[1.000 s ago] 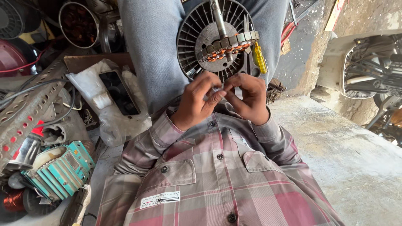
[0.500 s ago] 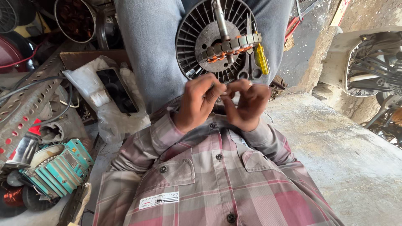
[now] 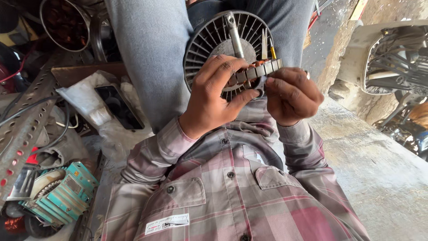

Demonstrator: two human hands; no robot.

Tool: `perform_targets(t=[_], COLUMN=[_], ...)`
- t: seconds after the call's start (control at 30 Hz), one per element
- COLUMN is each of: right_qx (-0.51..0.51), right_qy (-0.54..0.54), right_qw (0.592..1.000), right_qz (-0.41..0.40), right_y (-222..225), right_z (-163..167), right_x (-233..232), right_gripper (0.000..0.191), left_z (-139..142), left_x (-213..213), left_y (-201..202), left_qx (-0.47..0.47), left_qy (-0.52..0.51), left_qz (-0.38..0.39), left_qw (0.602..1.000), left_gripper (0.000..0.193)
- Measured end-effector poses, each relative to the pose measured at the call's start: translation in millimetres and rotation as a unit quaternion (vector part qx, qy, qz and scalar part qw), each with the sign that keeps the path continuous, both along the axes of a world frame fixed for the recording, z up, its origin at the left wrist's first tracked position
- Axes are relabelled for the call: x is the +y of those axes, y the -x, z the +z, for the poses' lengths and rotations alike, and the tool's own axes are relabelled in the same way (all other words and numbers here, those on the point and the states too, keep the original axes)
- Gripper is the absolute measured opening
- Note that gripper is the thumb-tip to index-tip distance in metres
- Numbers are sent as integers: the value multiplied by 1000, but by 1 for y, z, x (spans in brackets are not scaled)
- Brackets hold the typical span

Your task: The person repairs a motor rotor by adjusting copper windings and securing them with a screwdriver and pliers. They manipulate the windings and use tools to tighten connections while seated on the floor.

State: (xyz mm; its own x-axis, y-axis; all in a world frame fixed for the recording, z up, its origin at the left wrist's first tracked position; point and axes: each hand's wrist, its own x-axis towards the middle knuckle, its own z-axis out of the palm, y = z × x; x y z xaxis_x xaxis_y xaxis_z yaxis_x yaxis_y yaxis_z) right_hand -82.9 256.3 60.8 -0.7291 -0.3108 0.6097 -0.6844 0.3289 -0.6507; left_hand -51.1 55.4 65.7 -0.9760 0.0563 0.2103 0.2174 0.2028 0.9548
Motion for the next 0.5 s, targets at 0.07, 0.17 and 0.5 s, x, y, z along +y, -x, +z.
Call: perform_targets(t=[0.07,0.17,0.5], right_qx=[21,18,-76], right_qy=[-18,-54,-50], right_qw=[999,998,994], right_qz=[-20,-26,68], right_y=[2,1,8], right_z=[-2,-3,1], right_x=[2,8,18], right_gripper=[13,12,13], left_z=[1,4,0], left_x=[-4,-6,-12], left_y=[8,20,40], left_qx=[-19,-64,-153], left_qy=[-21,-18,-64], left_qz=[-24,-60,-174], left_qw=[999,996,971], left_gripper=[36,25,21])
